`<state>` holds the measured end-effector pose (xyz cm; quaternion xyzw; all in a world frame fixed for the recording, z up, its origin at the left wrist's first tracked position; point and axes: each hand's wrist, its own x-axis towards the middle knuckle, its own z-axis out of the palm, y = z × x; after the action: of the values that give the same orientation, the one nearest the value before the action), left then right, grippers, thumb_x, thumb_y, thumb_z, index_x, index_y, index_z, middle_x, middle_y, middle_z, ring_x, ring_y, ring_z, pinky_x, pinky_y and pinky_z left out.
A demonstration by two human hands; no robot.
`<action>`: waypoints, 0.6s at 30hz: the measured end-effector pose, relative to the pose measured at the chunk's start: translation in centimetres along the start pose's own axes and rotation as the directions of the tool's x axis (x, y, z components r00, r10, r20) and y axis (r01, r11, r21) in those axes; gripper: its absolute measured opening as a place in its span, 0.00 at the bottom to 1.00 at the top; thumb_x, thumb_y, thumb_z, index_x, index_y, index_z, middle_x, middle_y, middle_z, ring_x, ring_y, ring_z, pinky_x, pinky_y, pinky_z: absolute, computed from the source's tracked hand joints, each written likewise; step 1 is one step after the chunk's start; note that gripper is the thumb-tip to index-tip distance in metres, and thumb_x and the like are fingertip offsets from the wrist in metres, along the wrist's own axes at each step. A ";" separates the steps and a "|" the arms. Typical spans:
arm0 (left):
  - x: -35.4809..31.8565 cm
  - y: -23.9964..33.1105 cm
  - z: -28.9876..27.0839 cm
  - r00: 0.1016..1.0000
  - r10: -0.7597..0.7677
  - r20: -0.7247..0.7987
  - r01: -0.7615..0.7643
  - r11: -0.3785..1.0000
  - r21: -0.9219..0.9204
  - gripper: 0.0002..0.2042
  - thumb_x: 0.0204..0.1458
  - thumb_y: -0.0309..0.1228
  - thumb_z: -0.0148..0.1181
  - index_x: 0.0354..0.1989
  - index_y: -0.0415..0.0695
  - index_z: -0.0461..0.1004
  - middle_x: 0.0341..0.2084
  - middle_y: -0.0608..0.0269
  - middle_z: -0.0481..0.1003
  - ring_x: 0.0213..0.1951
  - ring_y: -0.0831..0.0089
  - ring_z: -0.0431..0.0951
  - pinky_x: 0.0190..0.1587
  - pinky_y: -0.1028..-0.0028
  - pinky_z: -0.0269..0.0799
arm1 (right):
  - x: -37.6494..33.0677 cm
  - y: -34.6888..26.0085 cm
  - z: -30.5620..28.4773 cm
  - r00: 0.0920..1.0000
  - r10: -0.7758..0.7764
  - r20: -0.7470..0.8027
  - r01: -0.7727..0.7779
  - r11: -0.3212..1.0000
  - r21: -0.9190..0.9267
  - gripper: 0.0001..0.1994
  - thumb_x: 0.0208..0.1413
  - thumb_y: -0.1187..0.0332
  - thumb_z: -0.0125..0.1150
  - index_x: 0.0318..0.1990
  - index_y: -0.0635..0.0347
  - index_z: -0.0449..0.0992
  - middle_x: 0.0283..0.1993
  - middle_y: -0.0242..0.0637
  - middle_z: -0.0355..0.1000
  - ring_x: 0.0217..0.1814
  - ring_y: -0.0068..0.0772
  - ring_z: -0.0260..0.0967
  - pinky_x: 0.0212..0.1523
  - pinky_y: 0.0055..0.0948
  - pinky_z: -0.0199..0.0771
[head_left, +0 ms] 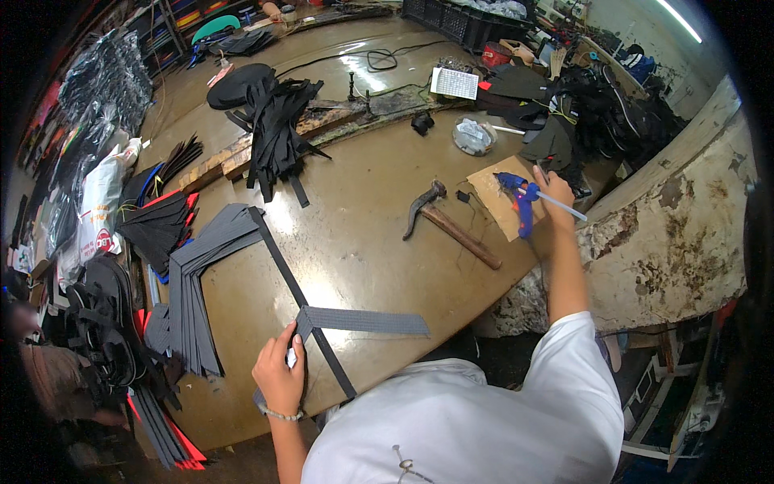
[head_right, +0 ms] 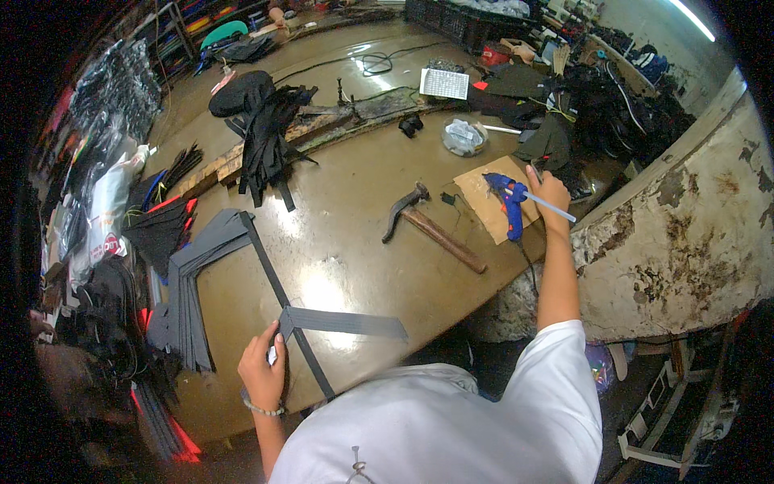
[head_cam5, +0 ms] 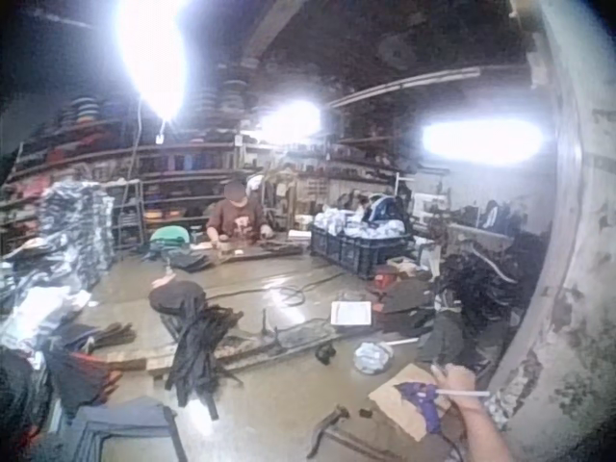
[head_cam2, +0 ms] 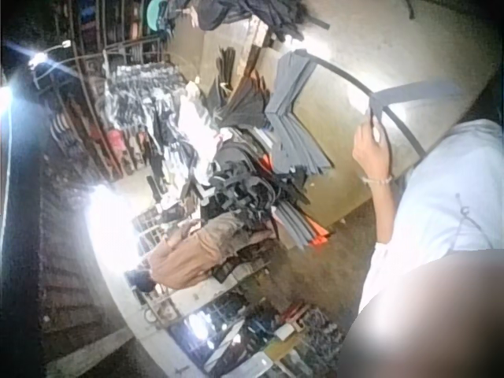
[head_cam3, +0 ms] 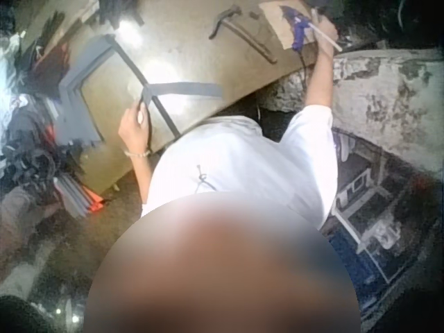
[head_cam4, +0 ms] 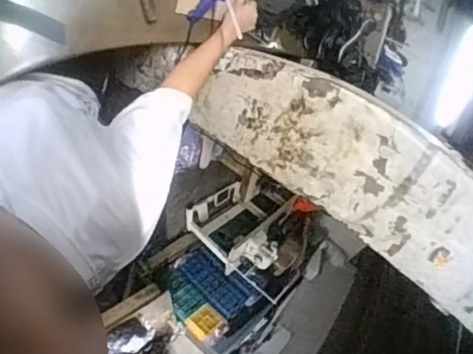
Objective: The person assembles black and gray fabric straps on a workbench. They use a hot glue gun to attach small rectangular tags to the straps, then place the finished units aside. The person repeats this process for multiple straps throughout the clip.
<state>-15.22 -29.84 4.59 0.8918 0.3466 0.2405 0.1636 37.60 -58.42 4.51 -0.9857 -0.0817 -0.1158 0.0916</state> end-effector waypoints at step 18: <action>-0.1 0.0 -0.3 0.998 -0.038 0.050 0.040 0.999 -0.035 0.10 0.55 0.32 0.60 0.45 0.51 0.80 0.20 0.58 0.69 0.24 0.62 0.72 0.29 0.66 0.68 | -1.8 0.4 -3.1 0.740 0.301 -0.602 0.181 0.773 0.609 0.24 0.64 0.52 0.51 0.26 0.68 0.73 0.19 0.42 0.67 0.21 0.34 0.57 0.26 0.36 0.61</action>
<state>-15.43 -29.90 4.79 0.8874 0.3554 0.2214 0.1929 35.32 -59.69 6.94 -0.7884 -0.0433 -0.4240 0.4436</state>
